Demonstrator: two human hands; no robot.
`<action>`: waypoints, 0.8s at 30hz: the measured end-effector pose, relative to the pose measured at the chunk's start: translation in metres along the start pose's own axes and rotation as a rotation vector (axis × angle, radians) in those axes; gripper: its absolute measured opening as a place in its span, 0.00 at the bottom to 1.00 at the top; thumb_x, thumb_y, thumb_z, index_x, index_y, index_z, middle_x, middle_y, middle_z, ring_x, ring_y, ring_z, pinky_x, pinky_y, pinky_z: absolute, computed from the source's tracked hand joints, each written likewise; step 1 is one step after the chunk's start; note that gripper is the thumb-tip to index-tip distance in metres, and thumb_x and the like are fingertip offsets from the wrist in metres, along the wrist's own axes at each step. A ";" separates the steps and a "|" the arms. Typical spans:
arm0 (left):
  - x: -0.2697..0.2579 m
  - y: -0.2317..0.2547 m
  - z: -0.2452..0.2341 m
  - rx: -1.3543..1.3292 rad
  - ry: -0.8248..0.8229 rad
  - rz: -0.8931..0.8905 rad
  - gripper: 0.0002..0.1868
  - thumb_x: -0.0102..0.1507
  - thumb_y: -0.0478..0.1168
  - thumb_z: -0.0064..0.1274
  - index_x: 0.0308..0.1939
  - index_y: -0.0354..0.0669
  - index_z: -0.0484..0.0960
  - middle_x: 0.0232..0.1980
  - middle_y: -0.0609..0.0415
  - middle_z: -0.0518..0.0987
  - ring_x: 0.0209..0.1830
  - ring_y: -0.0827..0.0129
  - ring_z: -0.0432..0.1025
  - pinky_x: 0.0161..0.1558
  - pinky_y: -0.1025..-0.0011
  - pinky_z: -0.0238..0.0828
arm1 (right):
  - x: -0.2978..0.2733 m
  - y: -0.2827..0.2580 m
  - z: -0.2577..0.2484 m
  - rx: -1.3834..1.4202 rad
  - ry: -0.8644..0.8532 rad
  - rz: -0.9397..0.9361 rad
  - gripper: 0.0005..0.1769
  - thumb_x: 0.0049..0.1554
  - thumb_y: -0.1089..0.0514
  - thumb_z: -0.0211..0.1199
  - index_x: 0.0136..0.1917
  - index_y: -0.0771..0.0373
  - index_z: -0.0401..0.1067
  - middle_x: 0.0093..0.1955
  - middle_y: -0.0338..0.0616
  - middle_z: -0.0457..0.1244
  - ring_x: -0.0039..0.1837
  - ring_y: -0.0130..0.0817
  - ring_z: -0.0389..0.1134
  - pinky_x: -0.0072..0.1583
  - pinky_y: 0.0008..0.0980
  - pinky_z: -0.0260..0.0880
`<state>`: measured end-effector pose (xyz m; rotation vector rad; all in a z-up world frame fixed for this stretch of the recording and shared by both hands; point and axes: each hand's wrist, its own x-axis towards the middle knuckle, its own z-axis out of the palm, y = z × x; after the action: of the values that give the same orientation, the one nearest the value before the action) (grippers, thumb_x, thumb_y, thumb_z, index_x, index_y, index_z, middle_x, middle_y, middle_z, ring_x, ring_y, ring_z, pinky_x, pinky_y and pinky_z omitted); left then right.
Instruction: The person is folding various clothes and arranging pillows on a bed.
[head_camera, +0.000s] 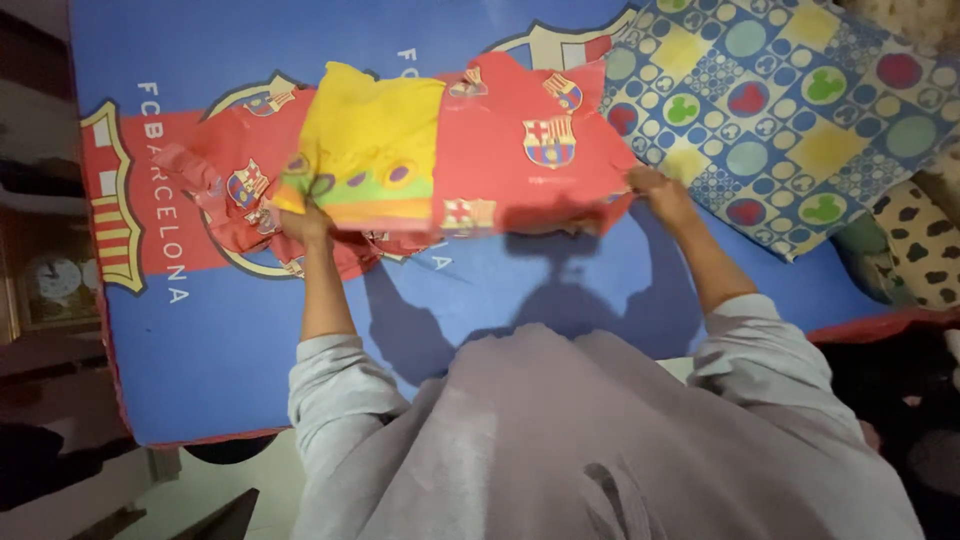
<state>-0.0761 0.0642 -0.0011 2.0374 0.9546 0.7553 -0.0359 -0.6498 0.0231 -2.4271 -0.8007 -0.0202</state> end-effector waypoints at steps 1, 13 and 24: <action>-0.005 -0.006 -0.003 -0.001 0.001 0.000 0.21 0.61 0.31 0.59 0.58 0.34 0.78 0.56 0.45 0.83 0.55 0.59 0.78 0.56 0.64 0.74 | -0.003 0.011 0.008 -0.001 0.000 -0.002 0.25 0.54 0.68 0.56 0.65 0.65 0.74 0.68 0.52 0.66 0.72 0.49 0.66 0.71 0.41 0.66; -0.082 0.122 0.044 0.700 -0.400 0.497 0.53 0.61 0.57 0.64 0.80 0.39 0.53 0.80 0.36 0.56 0.84 0.39 0.42 0.82 0.42 0.46 | 0.102 -0.066 0.057 -0.173 -0.009 -0.030 0.34 0.66 0.46 0.60 0.80 0.59 0.61 0.82 0.48 0.55 0.84 0.48 0.51 0.79 0.61 0.47; -0.093 0.182 0.141 0.844 -0.886 0.632 0.48 0.65 0.65 0.51 0.82 0.59 0.45 0.86 0.54 0.36 0.85 0.48 0.27 0.72 0.24 0.31 | 0.228 -0.109 0.080 -0.091 -0.312 0.329 0.56 0.55 0.35 0.65 0.85 0.37 0.34 0.88 0.48 0.25 0.86 0.60 0.26 0.70 0.86 0.34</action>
<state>0.0460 -0.1448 0.0528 3.0218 0.0537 -0.4081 0.0783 -0.4124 0.0556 -2.6579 -0.5267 0.4681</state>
